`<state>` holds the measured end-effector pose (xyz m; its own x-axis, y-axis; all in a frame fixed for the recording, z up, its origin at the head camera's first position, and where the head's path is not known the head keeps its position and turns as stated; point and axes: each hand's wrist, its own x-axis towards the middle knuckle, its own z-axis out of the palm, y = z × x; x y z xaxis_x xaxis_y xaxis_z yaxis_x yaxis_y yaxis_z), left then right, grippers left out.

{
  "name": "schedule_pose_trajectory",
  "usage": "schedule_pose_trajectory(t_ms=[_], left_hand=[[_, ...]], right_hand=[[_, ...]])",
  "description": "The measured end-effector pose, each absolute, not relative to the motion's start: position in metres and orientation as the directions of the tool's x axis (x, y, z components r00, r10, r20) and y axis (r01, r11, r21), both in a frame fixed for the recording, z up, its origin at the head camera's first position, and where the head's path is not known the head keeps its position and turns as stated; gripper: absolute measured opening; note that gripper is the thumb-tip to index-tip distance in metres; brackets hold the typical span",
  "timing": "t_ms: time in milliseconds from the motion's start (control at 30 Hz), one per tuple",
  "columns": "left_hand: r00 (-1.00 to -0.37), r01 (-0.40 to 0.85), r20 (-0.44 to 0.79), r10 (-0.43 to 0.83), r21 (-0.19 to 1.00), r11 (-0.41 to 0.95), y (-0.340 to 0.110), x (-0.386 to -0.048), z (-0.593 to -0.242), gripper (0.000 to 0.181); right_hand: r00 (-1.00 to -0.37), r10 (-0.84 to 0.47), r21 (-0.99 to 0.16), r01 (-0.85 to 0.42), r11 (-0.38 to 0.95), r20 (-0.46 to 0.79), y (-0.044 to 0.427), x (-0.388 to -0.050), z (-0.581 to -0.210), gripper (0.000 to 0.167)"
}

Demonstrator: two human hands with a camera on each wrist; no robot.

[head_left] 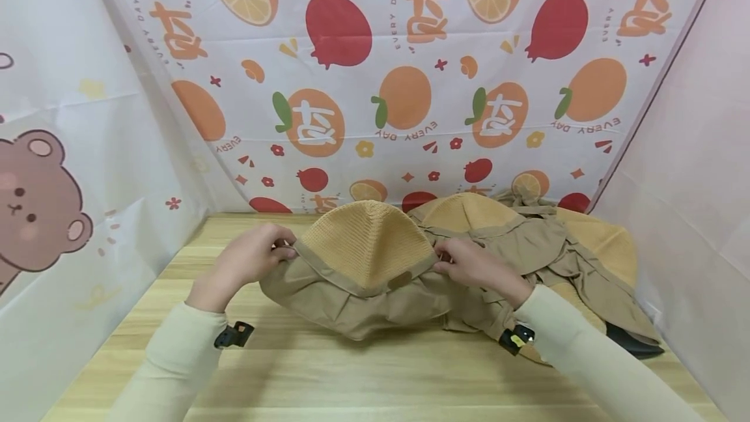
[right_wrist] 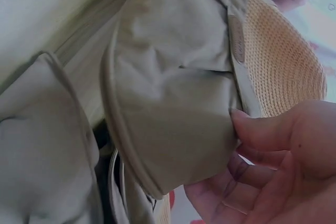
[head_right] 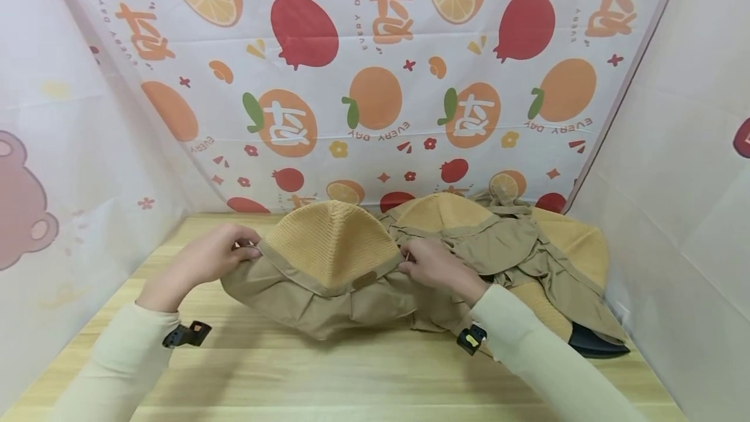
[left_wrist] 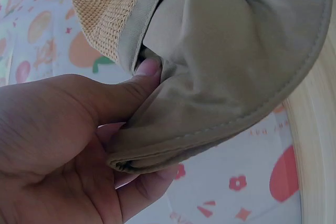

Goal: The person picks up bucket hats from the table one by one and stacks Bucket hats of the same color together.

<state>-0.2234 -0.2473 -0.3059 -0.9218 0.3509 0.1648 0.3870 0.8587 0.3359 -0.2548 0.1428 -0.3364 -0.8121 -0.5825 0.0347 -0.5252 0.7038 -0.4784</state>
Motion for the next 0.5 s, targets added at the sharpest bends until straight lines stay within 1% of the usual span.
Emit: schedule_pose_trajectory(t_ms=[100, 200, 267, 433, 500], left_hand=[[-0.925, 0.378, 0.164, 0.343, 0.317, 0.87, -0.259, -0.229, -0.303, 0.01], [-0.921, 0.384, 0.187, 0.342, 0.296, 0.874, -0.273, -0.234, -0.303, 0.008], [-0.919, 0.387, 0.194, 0.342, 0.293, 0.874, -0.282, -0.237, -0.304, 0.007], [-0.927, 0.369, 0.178, 0.329, 0.285, 0.885, -0.303, -0.245, -0.308, 0.005], [-0.934, 0.351, 0.169, 0.315, 0.273, 0.896, -0.31, -0.249, -0.309, 0.005]], right_hand=[[-0.812, -0.583, -0.452, -0.535, 0.714, 0.04, 0.131, -0.261, -0.338, 0.016], [-0.79, -0.611, -0.433, -0.571, 0.697, 0.058, 0.122, -0.267, -0.338, 0.02], [-0.772, -0.634, -0.439, -0.585, 0.682, 0.045, 0.117, -0.271, -0.338, 0.023], [-0.753, -0.657, -0.502, -0.55, 0.668, -0.049, 0.104, -0.28, -0.339, 0.013], [-0.742, -0.665, -0.522, -0.538, 0.662, -0.078, 0.1, -0.283, -0.339, 0.021]])
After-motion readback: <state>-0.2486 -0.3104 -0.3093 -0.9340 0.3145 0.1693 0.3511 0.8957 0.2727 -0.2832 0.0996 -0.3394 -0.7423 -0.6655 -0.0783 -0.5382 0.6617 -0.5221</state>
